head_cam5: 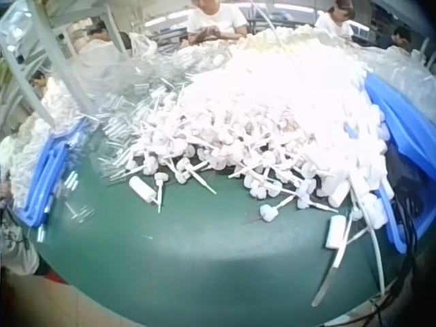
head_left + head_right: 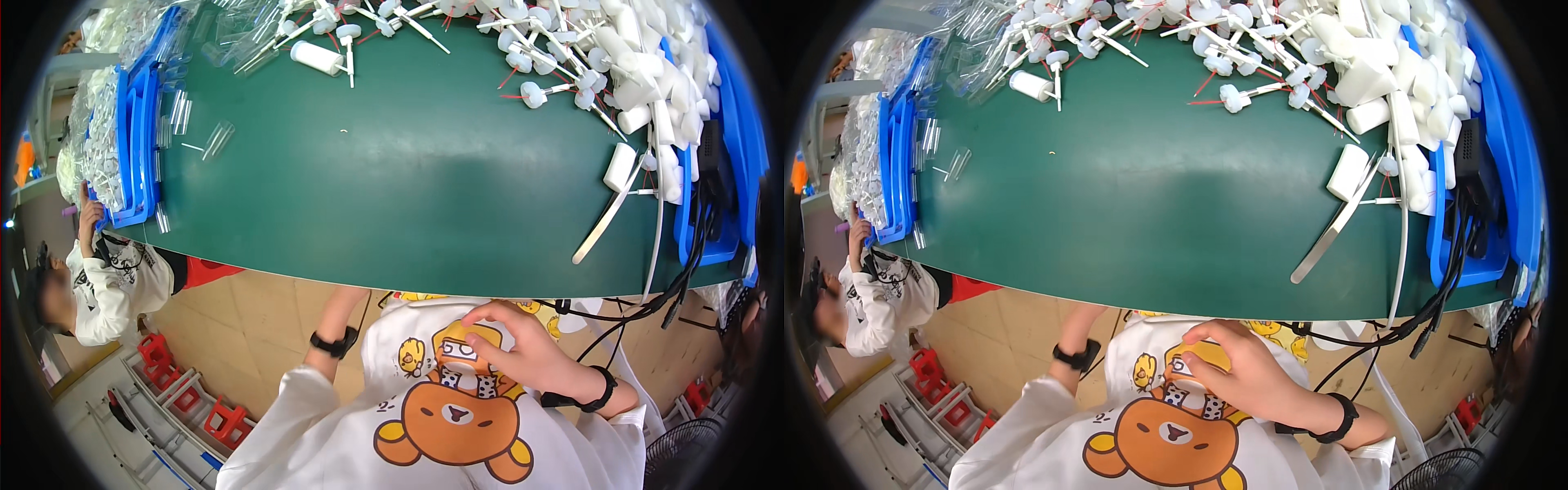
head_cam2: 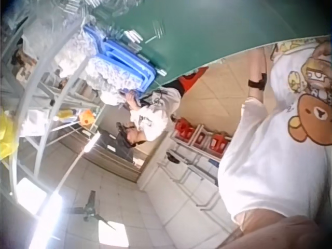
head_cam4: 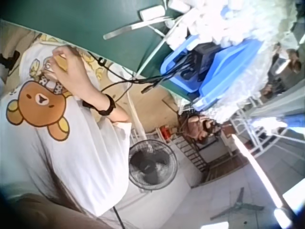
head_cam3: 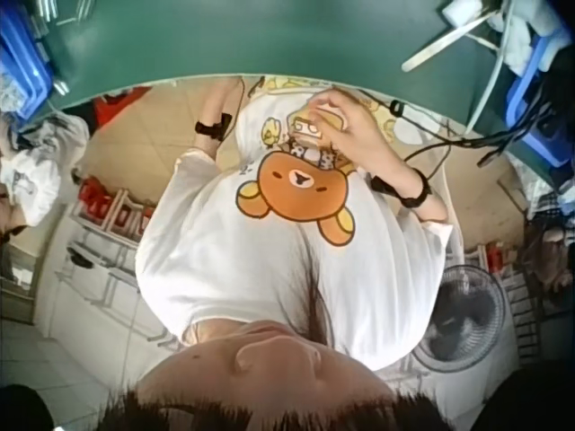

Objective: The person assembles small white cylindrical components by inserting a clear plastic tube into a white body with wires. They repeatedly pick up parts from a green table, insert the tube, and place the assembled unit aside.

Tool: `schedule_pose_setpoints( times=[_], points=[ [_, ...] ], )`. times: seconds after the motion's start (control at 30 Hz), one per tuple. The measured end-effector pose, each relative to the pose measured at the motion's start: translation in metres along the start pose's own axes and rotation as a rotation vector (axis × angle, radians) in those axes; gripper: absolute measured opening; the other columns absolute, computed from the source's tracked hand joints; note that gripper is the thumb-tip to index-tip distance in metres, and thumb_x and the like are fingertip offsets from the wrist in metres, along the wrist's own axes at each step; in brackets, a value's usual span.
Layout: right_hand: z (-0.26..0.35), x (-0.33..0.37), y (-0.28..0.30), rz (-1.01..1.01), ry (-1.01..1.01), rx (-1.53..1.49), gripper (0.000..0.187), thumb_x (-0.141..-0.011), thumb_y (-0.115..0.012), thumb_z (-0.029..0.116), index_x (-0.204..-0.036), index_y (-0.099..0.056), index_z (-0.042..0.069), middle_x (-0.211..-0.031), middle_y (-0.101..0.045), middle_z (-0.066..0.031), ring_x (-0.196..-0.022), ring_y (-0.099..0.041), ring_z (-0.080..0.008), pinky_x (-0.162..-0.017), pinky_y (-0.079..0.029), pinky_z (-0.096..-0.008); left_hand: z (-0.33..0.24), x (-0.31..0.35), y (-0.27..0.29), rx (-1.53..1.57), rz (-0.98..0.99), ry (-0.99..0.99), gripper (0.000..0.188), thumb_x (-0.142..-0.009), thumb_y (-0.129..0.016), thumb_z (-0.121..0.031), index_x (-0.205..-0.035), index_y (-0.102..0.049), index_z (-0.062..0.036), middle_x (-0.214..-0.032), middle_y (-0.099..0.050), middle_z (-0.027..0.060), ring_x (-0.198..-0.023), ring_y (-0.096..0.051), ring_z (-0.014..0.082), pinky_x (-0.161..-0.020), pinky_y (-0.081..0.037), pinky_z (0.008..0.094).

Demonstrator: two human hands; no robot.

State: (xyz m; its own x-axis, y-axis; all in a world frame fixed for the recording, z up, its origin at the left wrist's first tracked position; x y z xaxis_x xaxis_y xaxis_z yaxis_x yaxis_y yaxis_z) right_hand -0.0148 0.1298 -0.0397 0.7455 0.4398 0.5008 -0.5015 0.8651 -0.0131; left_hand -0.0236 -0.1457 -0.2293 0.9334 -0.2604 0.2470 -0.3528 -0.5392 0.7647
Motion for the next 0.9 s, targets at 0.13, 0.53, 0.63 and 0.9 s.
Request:
schedule_pose_setpoints(
  times=[0.13, 0.53, 0.63, 0.9],
  points=[
    [0.013, 0.004, -0.007, 0.065, 0.022, 0.036, 0.020, -0.085, -0.060, 0.015, -0.099, -0.055, 0.002, -0.095, -0.059, -0.0114, -0.093, -0.055, -0.0266, -0.080, -0.044, -0.0342, 0.025, -0.019, -0.043, -0.279, 0.312, 0.108, 0.023, -0.086, -0.051, -0.007, -0.107, -0.055, 0.0016, -0.096, -0.059, 0.0178, -0.091, -0.056, 0.0312, -0.080, -0.044, 0.0368],
    [0.078, 0.003, -0.006, 0.228, 0.167, 0.162, 0.021, -0.085, -0.059, 0.015, -0.100, -0.053, 0.002, -0.092, -0.060, -0.0111, -0.089, -0.056, -0.0257, -0.076, -0.045, -0.0336, -0.156, 0.014, 0.160, 0.508, 0.479, -0.120, 0.022, -0.083, -0.049, -0.002, -0.103, -0.057, -0.0006, -0.096, -0.061, 0.0150, -0.090, -0.057, 0.0303, -0.080, -0.046, 0.0371],
    [0.084, 0.004, -0.012, 0.291, 0.199, 0.161, 0.021, -0.085, -0.059, 0.015, -0.100, -0.054, 0.002, -0.094, -0.059, -0.0112, -0.089, -0.055, -0.0262, -0.077, -0.045, -0.0341, -0.163, 0.019, 0.225, 0.549, -0.113, -0.353, 0.030, -0.081, -0.052, -0.001, -0.111, -0.055, -0.0021, -0.104, -0.060, 0.0140, -0.098, -0.054, 0.0342, -0.086, -0.043, 0.0412],
    [0.094, 0.007, -0.012, 0.342, 0.254, 0.363, 0.021, -0.087, -0.058, 0.020, -0.100, -0.056, 0.003, -0.093, -0.060, -0.0110, -0.088, -0.056, -0.0269, -0.077, -0.044, -0.0346, -0.145, -0.042, 0.215, -0.266, -0.468, -0.173, 0.044, -0.079, -0.049, 0.008, -0.120, -0.052, -0.0083, -0.128, -0.045, 0.0123, -0.121, -0.040, 0.0333, -0.101, -0.031, 0.0435]
  ],
)
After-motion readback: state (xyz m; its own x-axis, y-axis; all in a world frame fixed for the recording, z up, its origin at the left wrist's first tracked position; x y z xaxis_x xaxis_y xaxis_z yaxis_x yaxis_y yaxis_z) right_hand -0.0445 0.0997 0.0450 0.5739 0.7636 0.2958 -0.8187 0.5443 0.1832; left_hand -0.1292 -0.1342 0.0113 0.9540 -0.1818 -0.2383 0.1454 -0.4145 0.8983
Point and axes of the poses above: each hand's wrist, its own x-axis away from the middle knuckle, its own y-axis out of the back of the hand, z = x × y, the point moved 4 cm from there along -x, towards the middle knuckle
